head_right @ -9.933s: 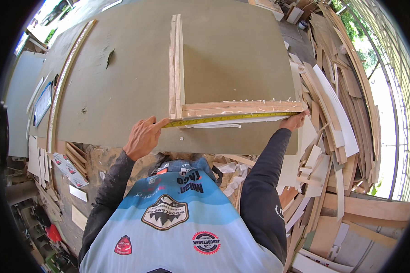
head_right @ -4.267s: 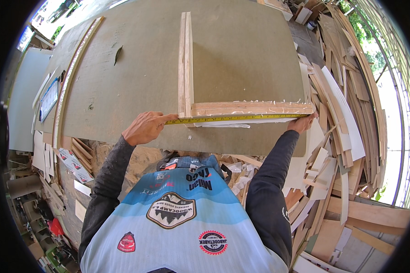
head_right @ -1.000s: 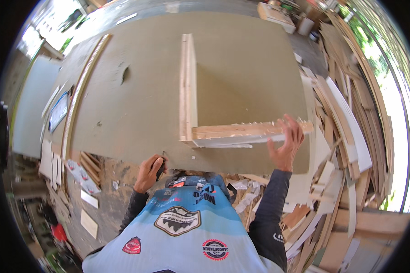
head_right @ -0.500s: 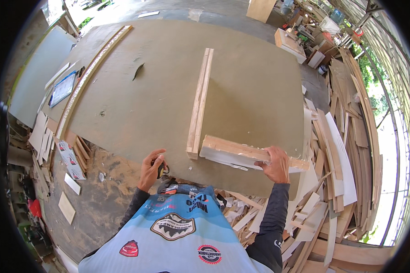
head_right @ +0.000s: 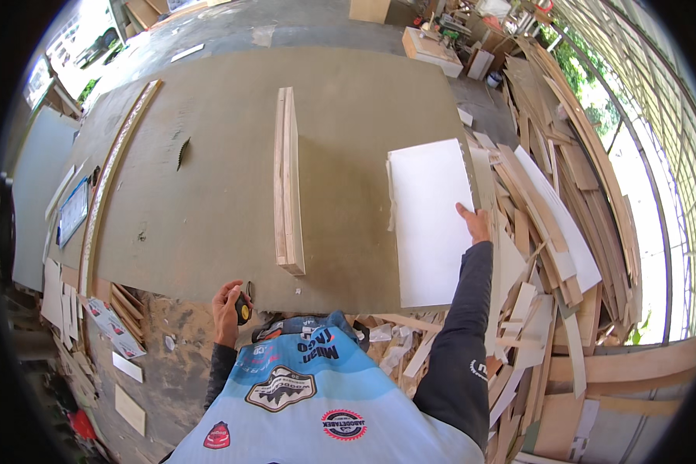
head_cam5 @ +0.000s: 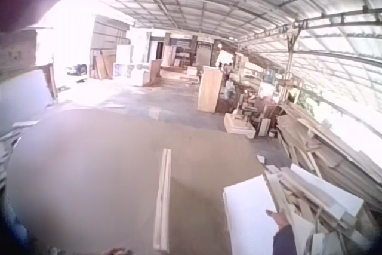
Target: The person measures, marks, and aligns several wooden components on a large workbench, using a tape measure and a pencil to mark cut lines before assembling the pieces together.
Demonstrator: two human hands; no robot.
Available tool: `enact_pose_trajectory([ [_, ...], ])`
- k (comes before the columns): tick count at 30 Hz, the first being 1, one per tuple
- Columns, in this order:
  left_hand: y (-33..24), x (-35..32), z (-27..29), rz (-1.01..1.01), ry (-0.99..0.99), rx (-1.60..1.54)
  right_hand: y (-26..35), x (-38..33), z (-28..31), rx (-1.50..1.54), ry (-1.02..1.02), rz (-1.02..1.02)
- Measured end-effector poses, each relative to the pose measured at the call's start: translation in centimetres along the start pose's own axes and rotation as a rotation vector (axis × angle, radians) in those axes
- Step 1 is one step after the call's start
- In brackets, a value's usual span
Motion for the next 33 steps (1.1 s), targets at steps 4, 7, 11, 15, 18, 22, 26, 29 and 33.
enact_pose_trajectory([
  [4, 0.7, 0.3, -1.4, 0.000, 0.027, -0.013, -8.1, 4.2, 0.7, -0.046, -0.009, -0.125],
  [7, 0.7, -0.5, -0.8, 0.003, -0.017, -0.030, -10.6, 4.1, -1.3, -0.167, -0.015, -0.241],
  [11, 1.7, -1.0, -1.9, 0.009, -0.016, -0.096, -11.7, 4.7, 2.4, -0.621, -0.231, -0.228],
  [15, 2.9, -2.3, 0.8, 0.030, -0.099, -0.083, 0.4, 3.5, -4.4, -0.716, -0.244, -0.248],
  [18, 3.8, -1.5, 0.1, 0.032, -0.048, -0.102, 9.5, 3.4, -10.9, -0.566, -0.081, 0.032],
  [22, 3.0, -0.8, -1.1, 0.047, 0.012, -0.048, 24.0, -5.7, -24.4, -0.369, 0.240, 0.262],
  [26, 2.3, -0.7, -2.4, 0.024, 0.051, -0.034, 30.3, -10.3, -32.6, -0.545, 0.578, 0.320],
  [29, 3.6, -1.2, -1.6, -0.044, 0.028, -0.051, 29.0, -10.0, -35.5, -0.549, 0.380, 0.378],
  [33, 5.7, -2.5, 0.6, 0.031, -0.154, -0.252, 25.9, -7.6, -33.1, -0.388, 0.338, 0.266],
])
Point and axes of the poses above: each hand's wrist, its own x-axis towards the middle knuckle, its own z-axis out of the back of the hand, y = z × x, the point moved 5 cm from there along x, towards the middle knuckle, and after that the axes turned 3 degrees about y, right-handed, at the moved point
